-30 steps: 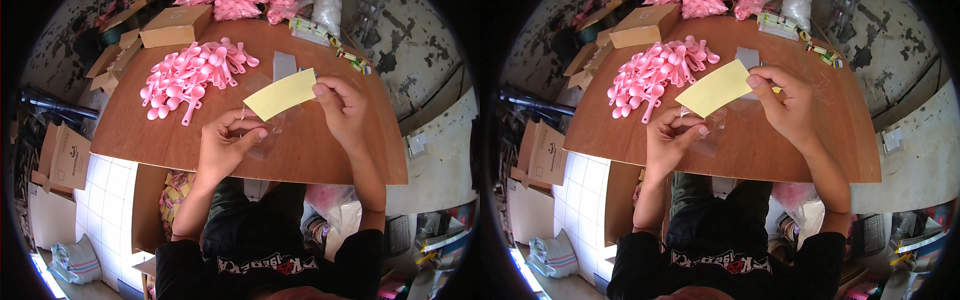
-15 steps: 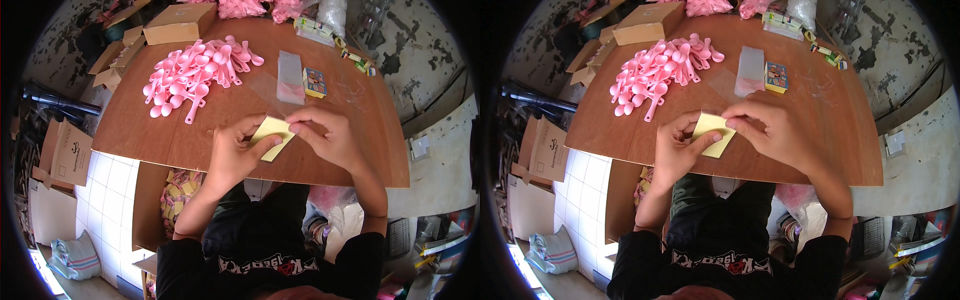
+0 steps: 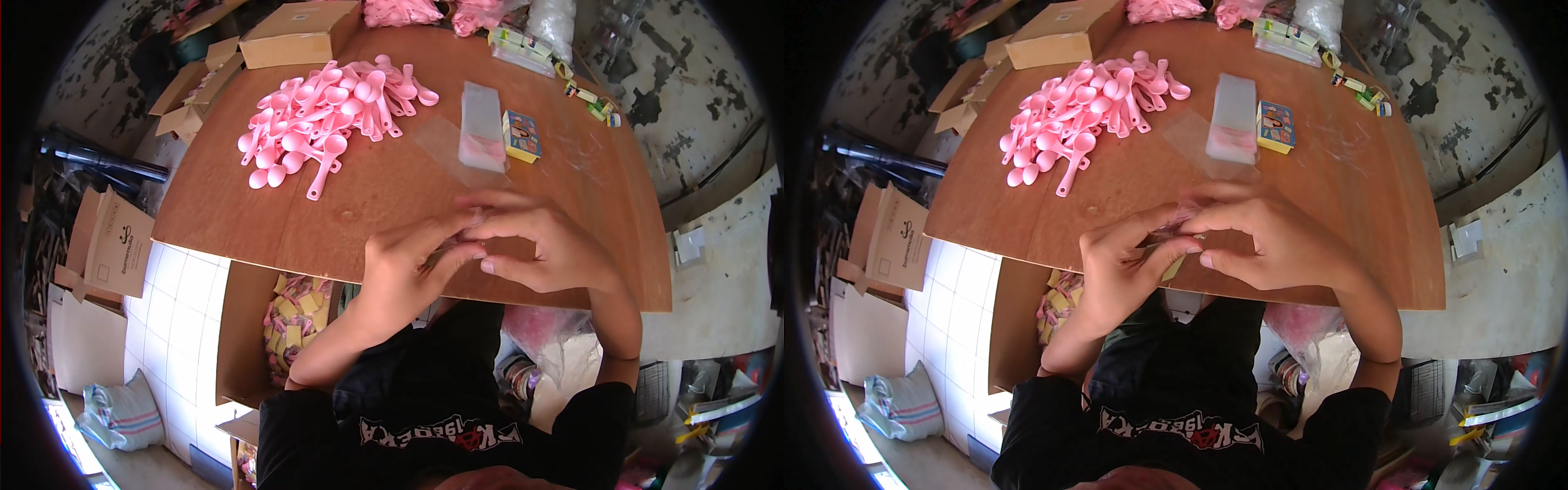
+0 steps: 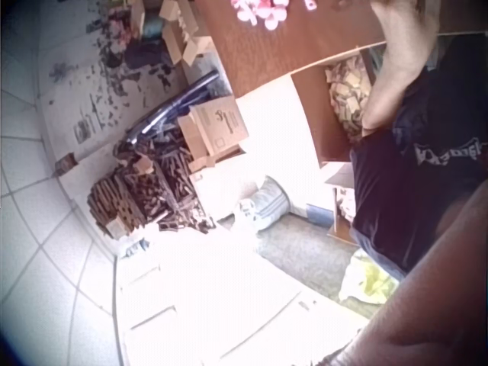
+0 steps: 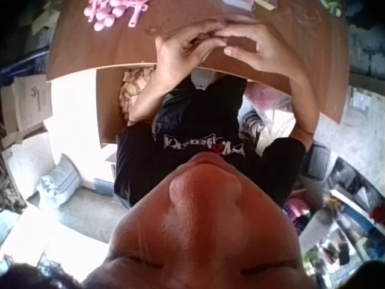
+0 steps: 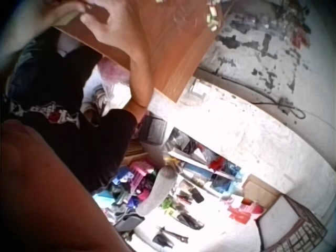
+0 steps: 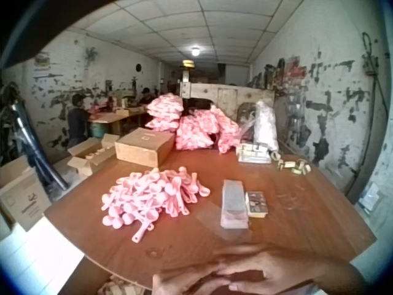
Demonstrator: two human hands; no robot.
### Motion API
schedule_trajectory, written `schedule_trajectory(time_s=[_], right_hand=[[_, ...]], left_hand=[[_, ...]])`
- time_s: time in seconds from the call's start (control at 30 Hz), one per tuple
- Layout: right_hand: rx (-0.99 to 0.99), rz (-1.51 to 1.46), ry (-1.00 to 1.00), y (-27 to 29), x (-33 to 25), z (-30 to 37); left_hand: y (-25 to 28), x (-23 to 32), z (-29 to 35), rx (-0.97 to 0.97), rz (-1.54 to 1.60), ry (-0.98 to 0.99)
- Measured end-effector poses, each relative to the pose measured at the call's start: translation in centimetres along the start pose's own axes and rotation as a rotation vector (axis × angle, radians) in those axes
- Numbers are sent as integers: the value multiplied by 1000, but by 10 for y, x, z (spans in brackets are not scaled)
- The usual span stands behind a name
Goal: The person repeatedly picks up pink plastic spoons, places each into a small clear plastic bag with a yellow label, and sets the sealed bag aside. The person also handles small printed cards and stacks of bags on the table while packaging.
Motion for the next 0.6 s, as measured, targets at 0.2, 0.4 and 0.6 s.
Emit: schedule_trajectory(time_s=[0.2,0.4,0.6], right_hand=[[-110,119,-122,-20,15,-4],[507,388,200,23,-12,3],[407,829,576,-5,-56,12]], left_hand=[[-2,17,-2,89,-38,-183],[38,27,13,490,-269,-212],[-43,-21,20,-149,1201,391]])
Point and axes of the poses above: each hand's wrist, its own z-axis away from the middle knuckle, its own y-axis out of the back of the hand, x = y × z, the point moved 9 cm from there along -z, towards the middle knuckle, and after that the axes turned 14 degrees about -z, right-handed, at the moved point
